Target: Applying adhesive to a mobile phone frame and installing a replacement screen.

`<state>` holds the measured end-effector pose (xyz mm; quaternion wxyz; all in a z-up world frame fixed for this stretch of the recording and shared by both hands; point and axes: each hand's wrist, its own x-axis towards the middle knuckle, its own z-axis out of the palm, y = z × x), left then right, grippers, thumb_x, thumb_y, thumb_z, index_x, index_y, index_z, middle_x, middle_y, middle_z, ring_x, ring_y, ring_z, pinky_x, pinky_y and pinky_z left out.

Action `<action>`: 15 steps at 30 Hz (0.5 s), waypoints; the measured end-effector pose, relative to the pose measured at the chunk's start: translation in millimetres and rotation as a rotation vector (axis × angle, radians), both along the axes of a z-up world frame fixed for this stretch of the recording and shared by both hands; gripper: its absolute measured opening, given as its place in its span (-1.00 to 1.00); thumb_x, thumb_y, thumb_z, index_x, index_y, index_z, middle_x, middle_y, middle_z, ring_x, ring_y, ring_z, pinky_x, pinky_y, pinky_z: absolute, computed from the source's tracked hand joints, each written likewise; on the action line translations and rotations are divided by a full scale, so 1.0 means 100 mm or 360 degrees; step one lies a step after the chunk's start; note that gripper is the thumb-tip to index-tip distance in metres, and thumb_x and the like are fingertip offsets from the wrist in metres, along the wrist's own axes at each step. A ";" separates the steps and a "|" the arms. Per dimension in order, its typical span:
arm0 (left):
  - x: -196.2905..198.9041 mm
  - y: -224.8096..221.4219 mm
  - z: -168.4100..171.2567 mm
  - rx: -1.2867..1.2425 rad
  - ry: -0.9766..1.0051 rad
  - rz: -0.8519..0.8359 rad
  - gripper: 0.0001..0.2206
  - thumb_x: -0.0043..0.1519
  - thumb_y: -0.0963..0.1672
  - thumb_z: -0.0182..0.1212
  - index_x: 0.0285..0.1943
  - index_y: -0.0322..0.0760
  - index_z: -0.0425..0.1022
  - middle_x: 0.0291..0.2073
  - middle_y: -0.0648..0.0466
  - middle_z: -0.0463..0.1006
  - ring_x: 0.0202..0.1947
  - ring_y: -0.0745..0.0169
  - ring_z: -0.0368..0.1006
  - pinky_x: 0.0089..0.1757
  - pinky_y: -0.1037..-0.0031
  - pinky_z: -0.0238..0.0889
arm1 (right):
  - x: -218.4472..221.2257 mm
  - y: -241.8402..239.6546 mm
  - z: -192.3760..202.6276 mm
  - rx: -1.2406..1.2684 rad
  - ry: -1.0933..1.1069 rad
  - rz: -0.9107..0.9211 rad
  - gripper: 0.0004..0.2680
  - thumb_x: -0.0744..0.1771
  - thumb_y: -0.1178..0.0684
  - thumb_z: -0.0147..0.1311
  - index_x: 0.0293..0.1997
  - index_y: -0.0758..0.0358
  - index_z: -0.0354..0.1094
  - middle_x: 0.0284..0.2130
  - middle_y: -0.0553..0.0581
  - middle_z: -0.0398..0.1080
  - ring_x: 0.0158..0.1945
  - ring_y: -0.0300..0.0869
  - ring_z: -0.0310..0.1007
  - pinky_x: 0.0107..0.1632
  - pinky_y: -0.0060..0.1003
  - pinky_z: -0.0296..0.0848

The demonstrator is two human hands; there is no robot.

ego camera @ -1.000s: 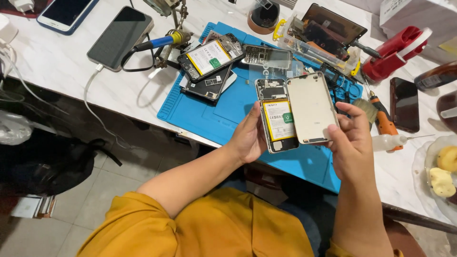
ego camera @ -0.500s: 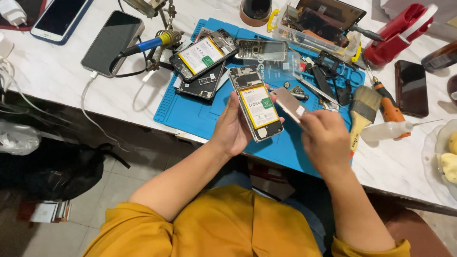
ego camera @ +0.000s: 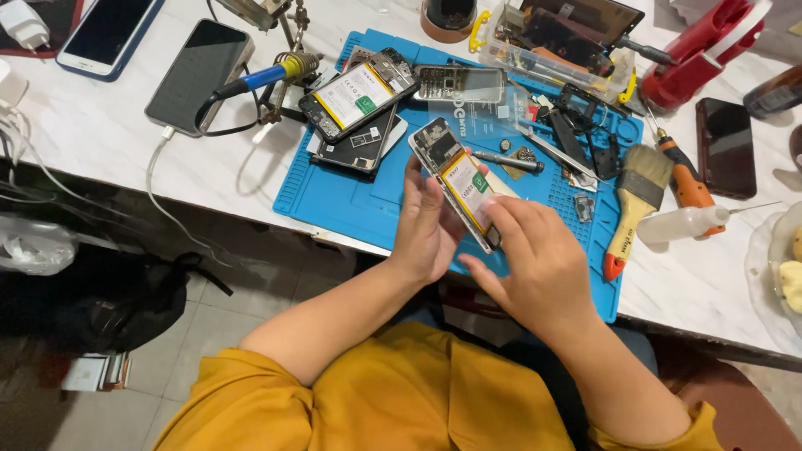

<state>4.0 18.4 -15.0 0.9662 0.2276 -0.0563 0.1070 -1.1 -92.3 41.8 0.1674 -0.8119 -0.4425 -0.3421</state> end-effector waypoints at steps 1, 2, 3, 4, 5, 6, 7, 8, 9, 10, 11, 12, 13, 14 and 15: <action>0.01 -0.03 -0.01 0.0001 -0.0004 0.0000 -0.61 0.09 -0.02 -0.10 0.06 0.04 -0.11 0.06 -0.08 0.08 0.01 -0.05 0.10 -0.12 0.20 0.18 | 0.00 0.02 -0.02 0.0001 -0.0004 0.0000 -0.71 0.18 -0.08 -0.05 -0.22 0.38 0.21 -0.33 0.20 0.24 -0.32 -0.02 0.26 -0.28 -0.27 0.29; 0.02 -0.06 -0.02 0.0077 -0.0034 0.0055 -0.57 0.07 -0.01 -0.08 0.08 0.04 -0.14 0.06 -0.07 0.07 0.02 -0.02 0.09 -0.11 0.24 0.17 | 0.01 0.05 -0.05 -0.0040 -0.0128 -0.0111 -0.75 0.18 -0.02 -0.03 -0.23 0.35 0.23 -0.35 0.16 0.25 -0.34 -0.06 0.28 -0.30 -0.31 0.30; 0.02 -0.08 -0.03 0.0155 -0.0062 0.0118 -0.53 0.06 -0.01 -0.06 0.10 0.03 -0.17 0.06 -0.07 0.06 0.03 0.00 0.07 -0.10 0.28 0.16 | 0.01 0.09 -0.07 -0.0079 -0.0251 -0.0215 -0.79 0.17 0.04 -0.01 -0.25 0.32 0.24 -0.36 0.13 0.27 -0.36 -0.11 0.30 -0.32 -0.36 0.31; 0.01 -0.09 -0.01 0.0156 -0.0064 0.0126 -0.53 0.06 -0.01 -0.06 0.10 0.03 -0.17 0.06 -0.07 0.06 0.03 0.00 0.07 -0.10 0.28 0.16 | 0.02 0.08 -0.08 -0.0077 -0.0254 -0.0208 -0.79 0.17 0.04 -0.01 -0.25 0.32 0.24 -0.36 0.13 0.27 -0.36 -0.11 0.30 -0.32 -0.36 0.31; 0.00 -0.11 0.01 0.0171 -0.0044 0.0165 -0.47 0.05 -0.03 -0.04 0.14 0.01 -0.24 0.05 -0.04 0.05 0.03 0.02 0.08 -0.11 0.28 0.17 | 0.03 0.08 -0.10 -0.0126 -0.0309 -0.0311 -0.83 0.18 0.05 -0.04 -0.27 0.27 0.25 -0.39 0.08 0.26 -0.38 -0.15 0.29 -0.36 -0.40 0.31; -0.02 -0.12 0.03 0.0187 -0.0024 0.0204 -0.40 0.05 -0.06 -0.02 0.19 -0.01 -0.32 0.04 -0.02 0.05 0.02 0.03 0.08 -0.12 0.28 0.19 | 0.04 0.08 -0.11 -0.0175 -0.0363 -0.0414 -0.87 0.19 0.07 -0.07 -0.30 0.23 0.26 -0.41 0.03 0.26 -0.40 -0.20 0.29 -0.40 -0.45 0.30; -0.03 -0.11 0.05 0.0187 -0.0025 0.0206 -0.40 0.05 -0.06 -0.02 0.19 -0.01 -0.32 0.04 -0.02 0.05 0.02 0.03 0.08 -0.12 0.28 0.19 | 0.05 0.07 -0.10 -0.0175 -0.0364 -0.0412 -0.87 0.19 0.07 -0.07 -0.30 0.23 0.26 -0.41 0.03 0.26 -0.40 -0.20 0.29 -0.40 -0.45 0.30; -0.03 -0.10 0.07 0.0250 0.0079 0.0188 -0.41 0.07 -0.07 -0.05 0.19 -0.02 -0.34 0.01 0.02 0.03 0.00 0.09 0.07 -0.14 0.29 0.20 | 0.06 0.06 -0.08 -0.0146 -0.0230 -0.0414 -0.88 0.18 0.09 -0.04 -0.30 0.21 0.27 -0.43 0.02 0.27 -0.41 -0.20 0.30 -0.41 -0.45 0.30; -0.04 -0.10 0.09 0.0312 0.0182 0.0168 -0.43 0.09 -0.08 -0.09 0.19 -0.04 -0.37 -0.02 0.06 0.00 -0.01 0.14 0.06 -0.16 0.31 0.21 | 0.07 0.05 -0.06 -0.0117 -0.0095 -0.0419 -0.89 0.17 0.12 0.00 -0.31 0.20 0.28 -0.45 0.01 0.28 -0.41 -0.20 0.31 -0.41 -0.45 0.30; -0.06 -0.07 0.14 0.0311 0.0181 0.0167 -0.43 0.09 -0.08 -0.09 0.19 -0.04 -0.37 -0.02 0.06 0.00 -0.01 0.14 0.06 -0.16 0.31 0.21 | 0.13 0.01 -0.03 -0.0117 -0.0096 -0.0420 -0.89 0.17 0.12 0.00 -0.31 0.20 0.28 -0.45 0.01 0.28 -0.41 -0.20 0.31 -0.41 -0.45 0.30; -0.09 -0.04 0.19 0.0335 0.0286 0.0082 -0.45 0.10 -0.09 -0.13 0.20 -0.12 -0.35 -0.02 0.04 -0.07 0.00 0.11 -0.01 -0.12 0.17 0.11 | 0.18 -0.02 0.00 0.0002 0.0291 -0.0312 -0.88 0.17 0.16 0.01 -0.30 0.26 0.28 -0.48 0.09 0.29 -0.41 -0.11 0.31 -0.41 -0.35 0.30; -0.12 -0.01 0.23 0.0359 0.0390 -0.0002 -0.47 0.11 -0.09 -0.17 0.20 -0.21 -0.33 -0.03 0.02 -0.14 0.00 0.08 -0.07 -0.08 0.03 0.00 | 0.24 -0.06 0.03 0.0123 0.0677 -0.0202 -0.86 0.16 0.20 0.01 -0.30 0.31 0.27 -0.52 0.17 0.31 -0.41 -0.02 0.32 -0.40 -0.25 0.29; -0.15 0.04 0.21 0.0354 0.0393 -0.0001 -0.47 0.11 -0.09 -0.17 0.20 -0.21 -0.33 -0.03 0.02 -0.14 0.00 0.08 -0.07 -0.08 0.03 0.00 | 0.33 -0.12 -0.01 0.0117 0.0678 -0.0201 -0.86 0.16 0.20 0.01 -0.30 0.31 0.27 -0.52 0.17 0.31 -0.41 -0.02 0.32 -0.40 -0.25 0.29; -0.18 0.08 0.18 0.0364 0.0400 -0.0101 -0.48 0.13 -0.08 -0.21 0.21 -0.20 -0.37 0.02 -0.04 -0.17 0.06 0.01 -0.13 -0.05 0.04 -0.08 | 0.41 -0.19 -0.06 0.0241 0.0988 -0.0162 -0.85 0.15 0.18 0.01 -0.28 0.27 0.27 -0.50 0.16 0.32 -0.38 -0.04 0.32 -0.34 -0.27 0.27; -0.21 0.12 0.15 0.0373 0.0403 -0.0197 -0.48 0.14 -0.08 -0.25 0.21 -0.19 -0.42 0.07 -0.09 -0.21 0.12 -0.07 -0.19 -0.02 0.05 -0.15 | 0.51 -0.24 -0.10 0.0363 0.1294 -0.0119 -0.84 0.15 0.15 0.00 -0.27 0.22 0.27 -0.48 0.15 0.33 -0.35 -0.07 0.33 -0.28 -0.28 0.25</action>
